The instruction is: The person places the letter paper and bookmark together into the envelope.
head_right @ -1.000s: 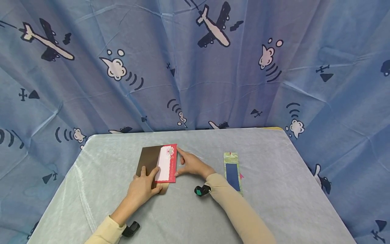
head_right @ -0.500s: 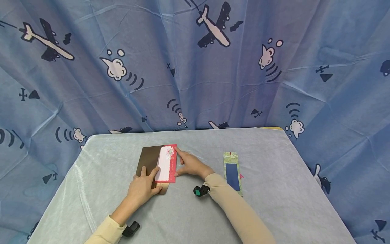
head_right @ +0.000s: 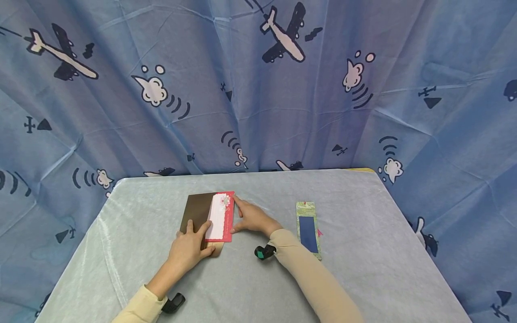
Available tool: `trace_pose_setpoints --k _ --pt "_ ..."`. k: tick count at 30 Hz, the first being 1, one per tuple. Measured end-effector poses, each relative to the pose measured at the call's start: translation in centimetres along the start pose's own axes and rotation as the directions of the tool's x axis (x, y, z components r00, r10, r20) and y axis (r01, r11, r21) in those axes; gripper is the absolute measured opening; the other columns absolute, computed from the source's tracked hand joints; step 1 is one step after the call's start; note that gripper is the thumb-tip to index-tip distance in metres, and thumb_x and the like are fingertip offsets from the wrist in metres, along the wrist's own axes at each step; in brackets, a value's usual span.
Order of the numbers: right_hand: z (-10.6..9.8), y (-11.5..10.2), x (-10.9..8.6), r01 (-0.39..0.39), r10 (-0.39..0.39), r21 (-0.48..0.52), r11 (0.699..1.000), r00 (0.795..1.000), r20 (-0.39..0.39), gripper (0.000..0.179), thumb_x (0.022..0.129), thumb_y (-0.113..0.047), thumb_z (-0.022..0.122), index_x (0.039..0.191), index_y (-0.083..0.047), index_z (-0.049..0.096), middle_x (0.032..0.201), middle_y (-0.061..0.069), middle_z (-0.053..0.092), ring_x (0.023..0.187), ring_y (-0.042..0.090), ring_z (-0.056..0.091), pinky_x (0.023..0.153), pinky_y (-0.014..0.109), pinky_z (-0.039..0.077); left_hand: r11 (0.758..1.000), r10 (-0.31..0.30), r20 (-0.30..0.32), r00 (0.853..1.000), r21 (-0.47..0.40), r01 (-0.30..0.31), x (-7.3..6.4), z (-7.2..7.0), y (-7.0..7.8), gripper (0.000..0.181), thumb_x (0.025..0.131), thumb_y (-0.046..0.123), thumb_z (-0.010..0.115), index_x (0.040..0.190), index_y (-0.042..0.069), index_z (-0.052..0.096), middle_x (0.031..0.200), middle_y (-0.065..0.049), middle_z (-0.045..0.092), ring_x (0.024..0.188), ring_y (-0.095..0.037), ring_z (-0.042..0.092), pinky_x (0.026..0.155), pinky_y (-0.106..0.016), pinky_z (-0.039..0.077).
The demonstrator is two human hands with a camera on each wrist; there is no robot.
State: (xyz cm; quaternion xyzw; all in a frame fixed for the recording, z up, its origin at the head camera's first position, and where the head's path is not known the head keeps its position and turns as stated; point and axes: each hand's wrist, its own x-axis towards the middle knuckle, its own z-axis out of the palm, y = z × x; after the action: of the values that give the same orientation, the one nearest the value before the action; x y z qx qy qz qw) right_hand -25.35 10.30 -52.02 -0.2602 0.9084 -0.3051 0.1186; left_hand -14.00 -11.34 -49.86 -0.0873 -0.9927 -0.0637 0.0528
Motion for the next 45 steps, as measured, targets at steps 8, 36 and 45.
trace_pose_setpoints --k 8,36,45 --pt "-0.06 -0.10 0.02 -0.005 0.006 0.006 1.000 1.000 -0.002 0.122 0.066 -0.040 0.091 0.158 -0.005 0.018 0.086 0.001 0.049 0.072 0.010 0.041 0.067 0.023 0.034 1.000 -0.003 0.002 1.000 -0.009 0.003 -0.01 -0.23 -0.02 0.074 0.075 0.049 0.082 0.137 0.018 0.057 0.132 -0.041 0.053 0.092 -0.065 0.061 0.060 -0.054 0.057" --pt "0.22 -0.50 0.13 -0.037 0.037 -0.036 0.999 0.999 -0.004 0.121 0.066 -0.044 0.090 0.158 -0.007 0.021 0.084 0.000 0.048 0.072 0.011 0.042 0.065 0.024 0.034 1.000 -0.018 0.026 0.999 0.010 0.018 0.12 0.44 -0.15 0.076 0.075 0.051 0.081 0.140 0.021 0.055 0.135 -0.040 0.051 0.094 -0.064 0.061 0.059 -0.053 0.057" --pt "0.42 -0.59 0.18 -0.041 0.040 -0.045 0.998 0.999 -0.012 0.120 0.067 -0.046 0.089 0.158 -0.008 0.022 0.084 0.000 0.048 0.071 0.011 0.041 0.064 0.024 0.033 1.000 -0.016 0.020 1.000 0.008 0.016 0.07 0.34 -0.16 0.076 0.075 0.051 0.081 0.139 0.020 0.055 0.135 -0.040 0.052 0.094 -0.065 0.061 0.058 -0.053 0.057"
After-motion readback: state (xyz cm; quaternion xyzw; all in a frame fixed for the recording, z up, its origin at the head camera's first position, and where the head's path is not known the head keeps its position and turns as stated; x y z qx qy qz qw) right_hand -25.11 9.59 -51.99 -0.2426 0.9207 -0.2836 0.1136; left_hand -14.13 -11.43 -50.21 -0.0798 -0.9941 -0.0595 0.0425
